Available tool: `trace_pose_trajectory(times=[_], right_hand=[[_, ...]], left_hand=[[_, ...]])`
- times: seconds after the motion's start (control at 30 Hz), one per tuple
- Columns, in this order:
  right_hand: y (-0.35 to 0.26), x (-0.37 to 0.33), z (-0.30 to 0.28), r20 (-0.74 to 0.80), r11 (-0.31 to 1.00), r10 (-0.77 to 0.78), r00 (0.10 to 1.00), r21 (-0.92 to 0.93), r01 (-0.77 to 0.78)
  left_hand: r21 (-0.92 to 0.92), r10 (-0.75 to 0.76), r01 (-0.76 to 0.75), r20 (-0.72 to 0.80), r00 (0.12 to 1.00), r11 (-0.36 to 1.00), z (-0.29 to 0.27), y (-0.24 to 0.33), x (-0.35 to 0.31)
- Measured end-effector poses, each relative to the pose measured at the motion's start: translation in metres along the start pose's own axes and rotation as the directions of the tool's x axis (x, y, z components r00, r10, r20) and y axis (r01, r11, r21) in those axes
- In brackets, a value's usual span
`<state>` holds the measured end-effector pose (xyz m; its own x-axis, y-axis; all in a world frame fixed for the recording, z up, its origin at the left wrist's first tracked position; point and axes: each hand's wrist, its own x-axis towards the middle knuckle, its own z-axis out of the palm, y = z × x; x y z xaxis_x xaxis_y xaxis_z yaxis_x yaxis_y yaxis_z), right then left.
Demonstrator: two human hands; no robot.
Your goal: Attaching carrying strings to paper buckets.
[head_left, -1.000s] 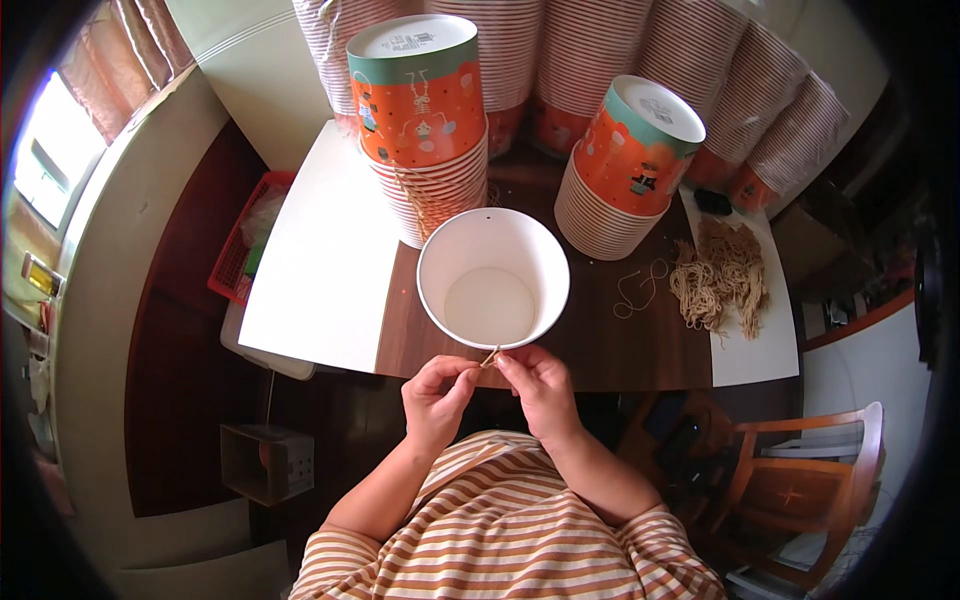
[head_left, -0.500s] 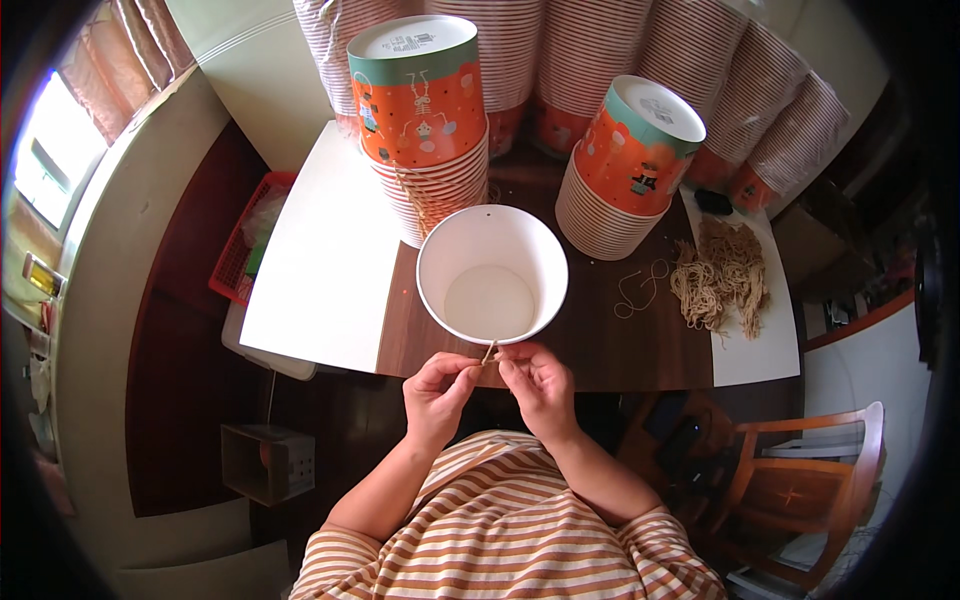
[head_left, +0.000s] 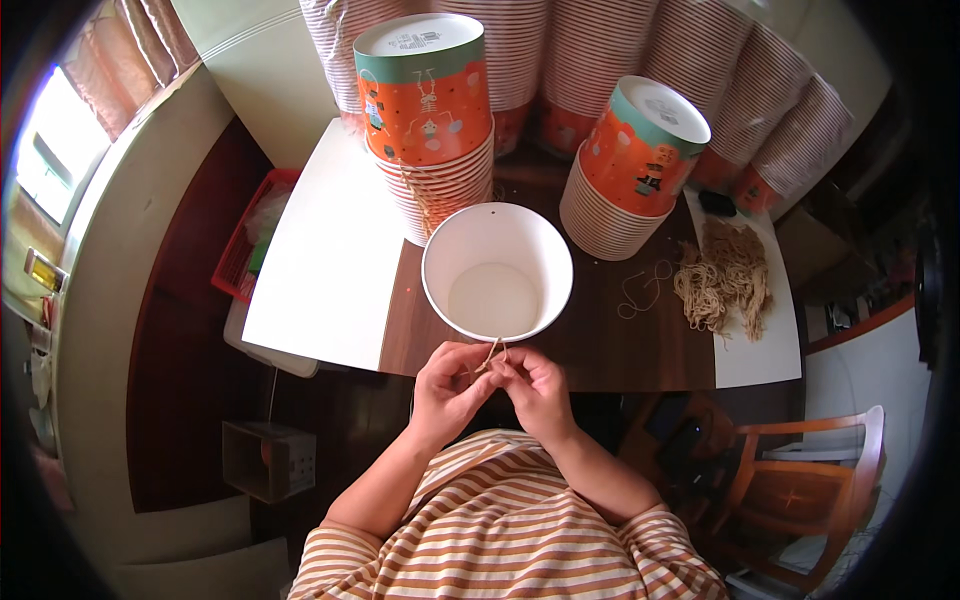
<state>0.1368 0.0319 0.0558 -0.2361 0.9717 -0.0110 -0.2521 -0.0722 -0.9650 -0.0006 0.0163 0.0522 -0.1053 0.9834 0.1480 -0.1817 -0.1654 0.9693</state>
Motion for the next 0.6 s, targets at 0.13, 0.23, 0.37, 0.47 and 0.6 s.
trace_pose_trajectory(times=[0.13,0.23,0.37,0.47,0.6], right_hand=[[0.007,0.000,-0.002,-0.024,0.982,-0.145,0.989,-0.123,0.141],[0.007,0.000,-0.005,-0.041,0.960,-0.175,0.984,-0.228,0.161],[0.004,-0.001,-0.004,-0.063,0.918,-0.229,0.971,-0.346,0.194],[0.000,0.001,-0.004,-0.106,0.928,-0.234,0.967,-0.322,0.189],[-0.009,0.002,-0.003,-0.096,0.932,-0.208,0.974,-0.323,0.167]], left_hand=[[0.265,0.031,-0.044,0.053,0.998,0.963,-0.005,0.004,0.004],[0.336,0.017,-0.037,0.061,0.998,0.941,-0.004,0.015,0.005],[0.325,-0.025,0.005,0.055,0.998,0.946,-0.008,0.015,0.005],[0.030,-0.153,0.151,0.091,0.984,0.988,-0.019,0.015,0.007],[-0.081,-0.189,0.192,0.047,0.981,0.978,-0.009,0.024,0.008]])
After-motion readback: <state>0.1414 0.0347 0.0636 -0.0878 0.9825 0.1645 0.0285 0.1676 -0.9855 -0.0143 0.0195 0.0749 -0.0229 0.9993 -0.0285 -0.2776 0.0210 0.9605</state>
